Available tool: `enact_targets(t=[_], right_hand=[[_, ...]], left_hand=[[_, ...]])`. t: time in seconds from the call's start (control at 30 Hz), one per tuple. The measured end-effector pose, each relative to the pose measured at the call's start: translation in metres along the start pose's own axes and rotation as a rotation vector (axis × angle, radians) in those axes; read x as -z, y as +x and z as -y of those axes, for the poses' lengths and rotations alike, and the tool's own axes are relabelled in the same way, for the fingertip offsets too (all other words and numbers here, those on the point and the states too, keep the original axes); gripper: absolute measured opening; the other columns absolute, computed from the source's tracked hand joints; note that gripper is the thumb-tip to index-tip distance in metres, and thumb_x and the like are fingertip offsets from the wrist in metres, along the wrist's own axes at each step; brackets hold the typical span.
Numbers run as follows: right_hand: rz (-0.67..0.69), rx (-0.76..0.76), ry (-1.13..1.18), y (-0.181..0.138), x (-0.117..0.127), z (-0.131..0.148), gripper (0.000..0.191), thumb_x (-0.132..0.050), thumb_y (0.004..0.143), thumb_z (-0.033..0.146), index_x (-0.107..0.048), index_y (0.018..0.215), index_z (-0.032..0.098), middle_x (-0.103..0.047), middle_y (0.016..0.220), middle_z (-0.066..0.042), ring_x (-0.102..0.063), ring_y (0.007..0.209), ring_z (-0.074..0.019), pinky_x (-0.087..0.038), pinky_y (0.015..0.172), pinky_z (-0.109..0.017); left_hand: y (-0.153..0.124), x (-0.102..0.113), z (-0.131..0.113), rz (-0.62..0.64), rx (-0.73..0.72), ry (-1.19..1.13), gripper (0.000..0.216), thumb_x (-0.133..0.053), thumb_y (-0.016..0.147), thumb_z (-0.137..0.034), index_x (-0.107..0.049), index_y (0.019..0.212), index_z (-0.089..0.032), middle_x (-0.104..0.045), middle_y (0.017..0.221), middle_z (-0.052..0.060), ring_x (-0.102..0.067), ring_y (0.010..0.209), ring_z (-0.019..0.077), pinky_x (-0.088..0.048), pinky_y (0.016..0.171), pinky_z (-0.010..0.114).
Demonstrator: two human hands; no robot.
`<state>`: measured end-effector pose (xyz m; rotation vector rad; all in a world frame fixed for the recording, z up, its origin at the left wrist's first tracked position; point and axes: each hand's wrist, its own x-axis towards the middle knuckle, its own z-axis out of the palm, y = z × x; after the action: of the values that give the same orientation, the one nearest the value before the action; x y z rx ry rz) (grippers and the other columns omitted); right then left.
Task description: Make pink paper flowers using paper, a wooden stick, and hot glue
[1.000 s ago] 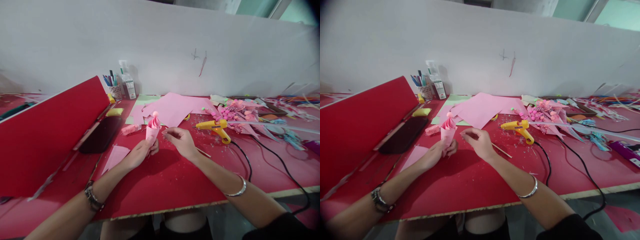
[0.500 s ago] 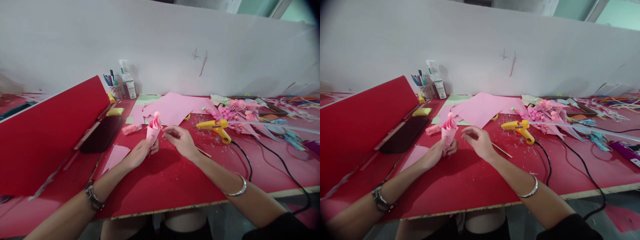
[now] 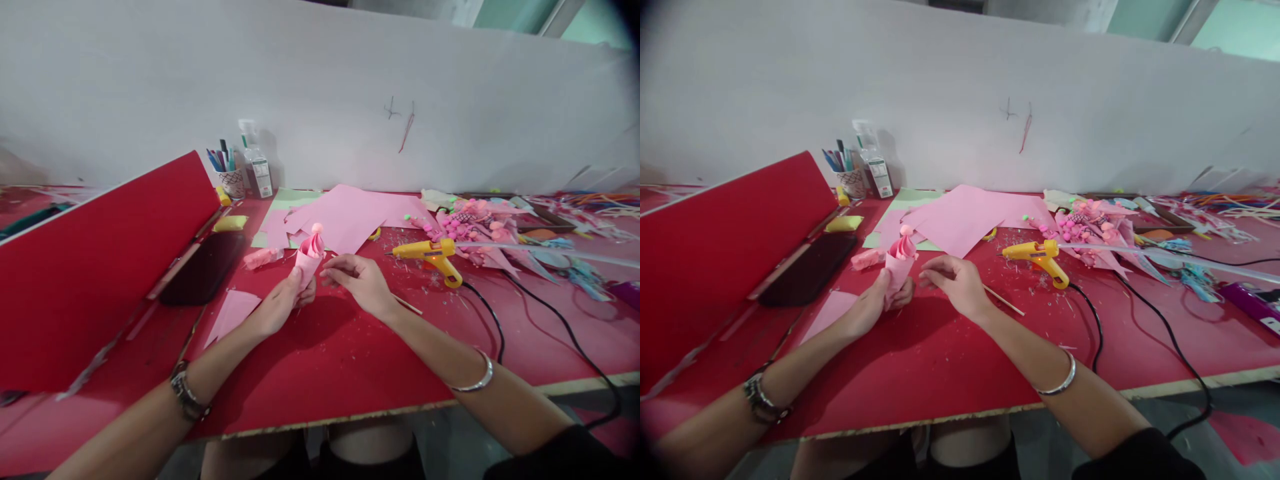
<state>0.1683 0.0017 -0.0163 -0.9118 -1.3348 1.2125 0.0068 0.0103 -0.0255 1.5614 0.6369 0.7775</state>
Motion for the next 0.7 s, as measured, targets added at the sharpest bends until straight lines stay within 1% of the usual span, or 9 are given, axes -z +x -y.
enact_targets(t=[0.17, 0.33, 0.4, 0.5, 0.57, 0.63, 0.7], right_hand=[[0.009, 0.024, 0.043, 0.001, 0.001, -0.002, 0.013, -0.062, 0.067, 0.021, -0.052, 0.075, 0.017, -0.062, 0.066, 0.002, -0.061, 0.060, -0.0094, -0.048, 0.058, -0.022], [0.016, -0.006, 0.012, 0.001, 0.002, 0.000, 0.015, -0.055, 0.073, 0.026, -0.056, 0.085, 0.017, -0.063, 0.070, 0.000, -0.062, 0.060, -0.0093, -0.050, 0.058, -0.022], [0.030, -0.013, -0.022, 0.000, 0.001, 0.002, 0.015, -0.054, 0.074, 0.028, -0.058, 0.082, 0.016, -0.062, 0.066, 0.000, -0.062, 0.057, -0.0094, -0.050, 0.054, -0.021], [0.039, -0.018, -0.051, -0.002, 0.001, 0.004, 0.015, -0.054, 0.073, 0.029, -0.058, 0.075, 0.015, -0.058, 0.055, 0.003, -0.057, 0.044, -0.0076, -0.045, 0.042, -0.019], [0.040, -0.009, -0.064, -0.002, 0.000, 0.004, 0.015, -0.055, 0.073, 0.029, -0.058, 0.073, 0.014, -0.056, 0.052, 0.004, -0.053, 0.039, -0.0063, -0.042, 0.039, -0.018], [0.035, 0.008, -0.064, -0.002, 0.000, 0.003, 0.013, -0.056, 0.072, 0.027, -0.058, 0.073, 0.015, -0.056, 0.053, 0.004, -0.054, 0.041, -0.0066, -0.044, 0.041, -0.018], [0.017, 0.016, -0.053, -0.001, 0.000, 0.002, 0.012, -0.059, 0.070, 0.025, -0.059, 0.076, 0.015, -0.059, 0.057, 0.003, -0.057, 0.047, -0.0079, -0.047, 0.048, -0.020]], left_hand=[[-0.002, -0.005, -0.011, -0.029, 0.005, 0.063, 0.048, -0.008, 0.083, -0.055, -0.028, 0.059, -0.019, -0.026, 0.054, -0.004, -0.021, 0.048, 0.0104, -0.021, 0.048, 0.025], [-0.004, -0.007, -0.014, -0.066, 0.015, 0.112, 0.044, -0.011, 0.084, -0.055, -0.027, 0.063, -0.019, -0.027, 0.058, -0.004, -0.025, 0.052, 0.0110, -0.024, 0.050, 0.025], [-0.005, -0.007, -0.015, -0.073, 0.025, 0.130, 0.043, -0.012, 0.084, -0.054, -0.027, 0.064, -0.019, -0.027, 0.058, -0.004, -0.026, 0.052, 0.0110, -0.025, 0.051, 0.025], [-0.005, -0.008, -0.016, -0.090, 0.043, 0.192, 0.043, -0.013, 0.084, -0.054, -0.029, 0.064, -0.019, -0.029, 0.058, -0.004, -0.025, 0.052, 0.0108, -0.025, 0.051, 0.025], [-0.006, -0.008, -0.018, -0.099, 0.049, 0.228, 0.044, -0.012, 0.084, -0.053, -0.029, 0.062, -0.019, -0.028, 0.057, -0.004, -0.024, 0.051, 0.0107, -0.024, 0.050, 0.025], [-0.006, -0.008, -0.018, -0.108, 0.042, 0.236, 0.044, -0.011, 0.085, -0.053, -0.028, 0.062, -0.019, -0.028, 0.056, -0.004, -0.023, 0.051, 0.0106, -0.023, 0.050, 0.025], [-0.007, -0.008, -0.016, -0.111, 0.017, 0.227, 0.043, -0.012, 0.085, -0.051, -0.028, 0.063, -0.019, -0.028, 0.057, -0.004, -0.024, 0.052, 0.0105, -0.023, 0.050, 0.025]])
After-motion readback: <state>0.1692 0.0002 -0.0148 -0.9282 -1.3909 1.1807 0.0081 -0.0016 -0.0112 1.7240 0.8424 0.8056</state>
